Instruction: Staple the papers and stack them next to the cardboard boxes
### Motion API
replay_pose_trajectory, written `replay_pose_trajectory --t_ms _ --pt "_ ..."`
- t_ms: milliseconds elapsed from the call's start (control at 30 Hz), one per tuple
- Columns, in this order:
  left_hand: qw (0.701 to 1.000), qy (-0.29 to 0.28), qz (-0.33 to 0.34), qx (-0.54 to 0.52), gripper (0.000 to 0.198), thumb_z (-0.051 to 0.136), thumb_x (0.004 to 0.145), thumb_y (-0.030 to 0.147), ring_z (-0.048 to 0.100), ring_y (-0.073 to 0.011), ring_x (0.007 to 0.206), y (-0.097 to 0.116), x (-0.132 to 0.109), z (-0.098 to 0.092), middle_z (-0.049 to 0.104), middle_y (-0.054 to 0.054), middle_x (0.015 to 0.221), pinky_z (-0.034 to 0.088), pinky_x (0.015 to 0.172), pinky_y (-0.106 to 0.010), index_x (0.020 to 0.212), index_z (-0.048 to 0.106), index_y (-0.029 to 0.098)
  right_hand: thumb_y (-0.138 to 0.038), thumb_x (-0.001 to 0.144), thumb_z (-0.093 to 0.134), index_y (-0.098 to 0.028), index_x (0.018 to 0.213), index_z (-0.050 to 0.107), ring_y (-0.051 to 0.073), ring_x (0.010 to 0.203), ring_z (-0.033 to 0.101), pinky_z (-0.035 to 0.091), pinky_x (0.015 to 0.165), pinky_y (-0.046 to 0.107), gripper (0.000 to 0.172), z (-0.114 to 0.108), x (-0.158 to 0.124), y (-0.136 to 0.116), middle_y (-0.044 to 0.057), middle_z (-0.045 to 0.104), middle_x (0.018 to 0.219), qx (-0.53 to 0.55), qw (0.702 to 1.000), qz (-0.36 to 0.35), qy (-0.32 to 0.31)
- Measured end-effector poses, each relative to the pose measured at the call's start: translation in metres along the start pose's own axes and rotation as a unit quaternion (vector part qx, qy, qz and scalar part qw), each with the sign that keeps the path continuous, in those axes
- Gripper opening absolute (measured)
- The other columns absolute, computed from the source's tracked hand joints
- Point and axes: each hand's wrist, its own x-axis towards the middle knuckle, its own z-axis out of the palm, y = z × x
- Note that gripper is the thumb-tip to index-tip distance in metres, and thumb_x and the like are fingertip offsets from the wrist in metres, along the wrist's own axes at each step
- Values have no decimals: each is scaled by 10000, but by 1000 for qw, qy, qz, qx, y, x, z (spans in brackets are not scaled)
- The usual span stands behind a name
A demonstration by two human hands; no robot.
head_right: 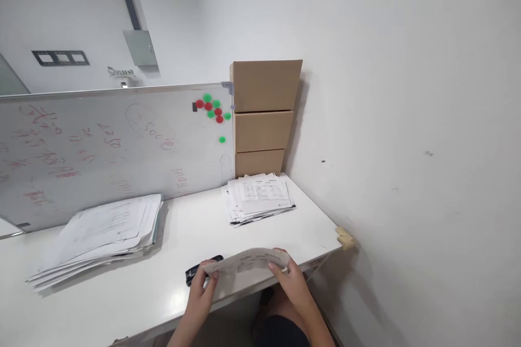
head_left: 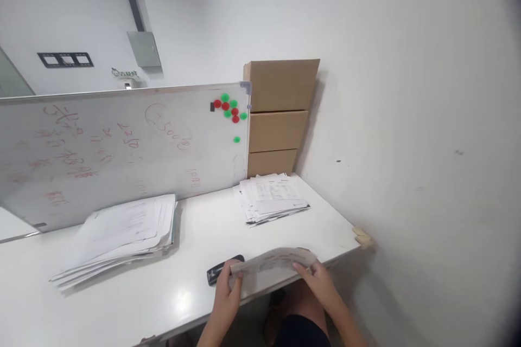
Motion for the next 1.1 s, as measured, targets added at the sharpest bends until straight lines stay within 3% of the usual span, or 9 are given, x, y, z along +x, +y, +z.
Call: replay_pose_trajectory --t_ms 200,367,433,533,667,733,867,1100 --pt "998 15 -16 -57 365 574 808 554 636 -252 925 -13 -2 0 655 -85 940 525 806 -370 896 616 203 -509 732 635 -198 971 738 329 1040 641 452 970 490 406 -8 2 -12 121 733 1049 -14 999 -4 -49" --pt "999 -17 -17 -44 346 517 861 514 648 -230 874 -2 -3 -12 670 -84 912 534 771 -349 945 620 194 -538 701 650 -196 861 750 334 947 671 505 885 483 391 -19 3 -12 105 757 911 -20 997 22 -64" --pt "1000 -12 15 2 321 466 896 470 637 -228 928 3 5 -22 668 -89 956 521 827 -367 961 622 197 -547 684 662 -195 846 743 325 862 687 544 789 463 396 -27 3 -6 96 760 860 -1 997 58 -49" --pt "987 13 50 154 298 489 881 407 570 -267 1088 2 19 -35 646 -109 1081 445 962 -465 1040 620 192 -552 572 737 -177 781 730 327 790 691 555 723 451 429 -40 6 8 104 758 807 23 993 117 -17" --pt "943 -110 83 303 276 597 824 339 553 -272 1049 -8 28 -40 653 -77 1060 441 931 -465 1062 617 200 -506 549 763 -162 791 730 314 766 692 547 701 434 422 -47 14 25 108 759 820 16 986 158 -45" --pt "929 -126 97 334 242 574 848 309 562 -256 985 -13 27 -39 658 -72 1024 457 882 -433 1054 607 187 -471 555 761 -159 786 729 309 757 691 540 695 427 390 -46 18 28 97 759 803 -4 984 164 -66" --pt "921 -106 119 354 233 522 889 324 573 -245 943 -21 26 -38 651 -80 1013 466 830 -400 1057 589 175 -409 567 740 -147 780 733 295 762 685 526 701 402 338 -41 23 26 79 758 792 -28 981 166 -95" --pt "915 -94 147 363 245 517 896 369 590 -254 935 -25 29 -39 651 -81 986 440 843 -406 1039 588 184 -395 627 707 -121 792 737 277 726 682 512 640 353 321 -44 23 16 76 751 766 -13 974 188 -123"
